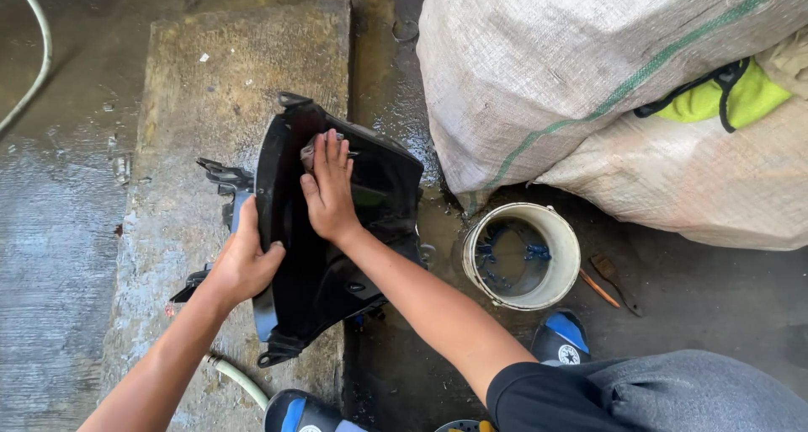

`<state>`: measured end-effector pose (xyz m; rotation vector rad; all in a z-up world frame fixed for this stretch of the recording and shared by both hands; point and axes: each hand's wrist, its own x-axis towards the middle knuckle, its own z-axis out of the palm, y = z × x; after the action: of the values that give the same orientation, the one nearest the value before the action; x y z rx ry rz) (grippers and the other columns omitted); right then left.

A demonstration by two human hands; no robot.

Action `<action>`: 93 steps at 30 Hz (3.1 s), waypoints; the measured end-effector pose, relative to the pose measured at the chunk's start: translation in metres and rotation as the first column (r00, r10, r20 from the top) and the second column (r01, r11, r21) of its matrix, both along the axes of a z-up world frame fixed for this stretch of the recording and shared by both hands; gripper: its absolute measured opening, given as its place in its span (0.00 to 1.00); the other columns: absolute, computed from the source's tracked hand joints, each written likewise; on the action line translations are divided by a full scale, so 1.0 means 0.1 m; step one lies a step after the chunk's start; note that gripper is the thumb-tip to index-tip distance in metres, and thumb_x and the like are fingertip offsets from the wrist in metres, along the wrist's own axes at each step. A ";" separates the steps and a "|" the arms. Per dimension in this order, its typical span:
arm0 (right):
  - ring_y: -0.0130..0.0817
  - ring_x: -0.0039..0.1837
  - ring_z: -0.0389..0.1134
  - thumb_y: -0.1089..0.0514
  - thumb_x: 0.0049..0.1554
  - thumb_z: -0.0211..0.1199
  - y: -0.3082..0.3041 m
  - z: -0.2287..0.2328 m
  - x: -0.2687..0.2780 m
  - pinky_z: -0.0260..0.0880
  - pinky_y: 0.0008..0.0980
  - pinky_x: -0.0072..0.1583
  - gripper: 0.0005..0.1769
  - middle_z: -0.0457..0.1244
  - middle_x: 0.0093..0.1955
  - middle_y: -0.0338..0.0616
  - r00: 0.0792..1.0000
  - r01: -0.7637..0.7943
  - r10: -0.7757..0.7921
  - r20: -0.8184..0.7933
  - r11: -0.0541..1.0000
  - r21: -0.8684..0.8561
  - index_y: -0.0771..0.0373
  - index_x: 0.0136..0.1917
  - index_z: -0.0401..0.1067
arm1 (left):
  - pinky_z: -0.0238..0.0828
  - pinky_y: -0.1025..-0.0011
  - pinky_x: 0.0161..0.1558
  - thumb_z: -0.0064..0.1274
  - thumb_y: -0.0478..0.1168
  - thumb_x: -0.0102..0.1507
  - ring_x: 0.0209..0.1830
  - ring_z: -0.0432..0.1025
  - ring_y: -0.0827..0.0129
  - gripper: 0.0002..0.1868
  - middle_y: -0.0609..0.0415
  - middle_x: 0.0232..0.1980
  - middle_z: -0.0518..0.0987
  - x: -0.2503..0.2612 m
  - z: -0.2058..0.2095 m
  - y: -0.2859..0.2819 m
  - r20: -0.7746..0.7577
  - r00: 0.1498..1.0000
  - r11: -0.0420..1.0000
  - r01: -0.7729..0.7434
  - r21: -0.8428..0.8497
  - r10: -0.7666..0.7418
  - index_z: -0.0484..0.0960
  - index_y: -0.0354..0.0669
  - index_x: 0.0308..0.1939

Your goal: Cleaning a black plastic motorcycle part using a brush, cloth, and a bucket of water

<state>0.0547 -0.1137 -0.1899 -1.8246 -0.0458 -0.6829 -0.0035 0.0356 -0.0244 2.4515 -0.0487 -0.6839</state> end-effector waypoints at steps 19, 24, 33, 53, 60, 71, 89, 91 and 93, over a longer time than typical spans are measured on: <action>0.56 0.86 0.22 0.47 0.72 0.40 0.09 0.11 -1.13 0.24 0.71 0.77 0.32 0.28 0.89 0.44 0.773 -0.601 0.567 -0.284 0.798 -0.043 0.49 0.86 0.39 | 0.61 0.39 0.65 0.25 0.59 0.73 0.64 0.68 0.33 0.25 0.28 0.61 0.75 0.07 -0.05 -0.03 0.079 0.977 0.980 -0.195 -0.038 0.198 0.55 0.62 0.73; 0.57 0.85 0.32 0.49 0.69 0.42 -0.16 0.04 -1.30 0.28 0.68 0.76 0.32 0.37 0.87 0.49 0.788 -0.574 0.422 -0.449 0.767 -0.286 0.50 0.84 0.46 | 0.64 0.39 0.62 0.25 0.59 0.73 0.60 0.71 0.31 0.21 0.25 0.53 0.78 0.01 -0.30 0.12 0.097 0.966 0.970 -0.238 -0.042 0.241 0.59 0.57 0.64; 0.70 0.83 0.28 0.54 0.71 0.42 0.04 0.21 -1.37 0.29 0.80 0.73 0.32 0.31 0.87 0.55 0.725 -0.572 0.477 -0.498 0.819 -0.048 0.52 0.86 0.41 | 0.68 0.39 0.56 0.24 0.57 0.74 0.55 0.73 0.29 0.19 0.26 0.47 0.79 0.08 -0.52 0.17 0.185 0.964 0.981 -0.187 -0.045 0.192 0.59 0.49 0.56; 0.54 0.81 0.56 0.54 0.67 0.47 0.14 0.12 -2.25 0.38 0.59 0.81 0.24 0.59 0.76 0.50 0.958 -0.284 0.272 -0.087 0.936 -0.208 0.66 0.73 0.63 | 0.64 0.33 0.39 0.37 0.47 0.74 0.34 0.72 0.21 0.15 0.24 0.36 0.79 0.16 -0.69 0.09 0.464 0.872 0.983 -0.096 -0.157 0.159 0.60 0.36 0.49; 0.54 0.83 0.43 0.51 0.69 0.44 0.11 -0.20 -2.29 0.19 0.52 0.79 0.25 0.56 0.79 0.49 0.983 -0.087 0.039 -0.180 0.960 -0.266 0.58 0.75 0.65 | 0.77 0.42 0.44 0.29 0.56 0.75 0.43 0.78 0.29 0.17 0.29 0.39 0.80 0.28 -1.05 0.11 0.395 0.910 0.980 -0.175 0.096 0.124 0.61 0.48 0.54; 0.60 0.82 0.44 0.48 0.69 0.41 -0.54 -0.89 -2.05 0.27 0.71 0.75 0.26 0.49 0.83 0.44 0.881 0.159 -0.287 -0.375 0.928 -0.337 0.49 0.77 0.63 | 0.74 0.40 0.48 0.28 0.55 0.77 0.46 0.76 0.26 0.19 0.26 0.40 0.79 0.09 -0.87 0.19 0.332 0.934 0.985 -0.159 0.061 0.130 0.61 0.45 0.54; 0.48 0.77 0.58 0.63 0.64 0.58 0.39 0.60 -2.04 0.52 0.48 0.77 0.17 0.64 0.69 0.60 0.854 -0.460 0.519 0.020 0.739 0.492 0.70 0.65 0.66 | 0.74 0.42 0.53 0.28 0.56 0.73 0.48 0.77 0.31 0.16 0.27 0.40 0.81 0.24 -0.82 0.05 0.319 0.911 0.962 -0.272 -0.015 0.262 0.63 0.51 0.50; 0.46 0.70 0.66 0.68 0.59 0.64 0.34 0.63 -1.96 0.67 0.41 0.68 0.07 0.65 0.68 0.59 0.820 -0.496 0.572 0.018 0.694 0.521 0.68 0.52 0.76 | 0.74 0.42 0.53 0.27 0.59 0.72 0.48 0.78 0.31 0.18 0.31 0.39 0.81 0.33 -0.89 0.07 0.303 0.921 0.967 -0.254 -0.006 0.244 0.63 0.53 0.49; 0.47 0.67 0.68 0.68 0.58 0.65 0.22 0.65 -1.96 0.69 0.41 0.66 0.07 0.65 0.65 0.58 0.810 -0.518 0.586 0.026 0.693 0.502 0.70 0.50 0.77 | 0.75 0.42 0.52 0.28 0.59 0.71 0.48 0.78 0.31 0.18 0.31 0.39 0.81 0.33 -0.93 0.01 0.303 0.917 0.963 -0.268 -0.010 0.258 0.63 0.53 0.48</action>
<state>-0.1410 -0.0919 -0.1251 -1.2522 -0.2997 -0.1056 0.0298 0.0369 -0.1170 2.5099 0.1719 -0.1906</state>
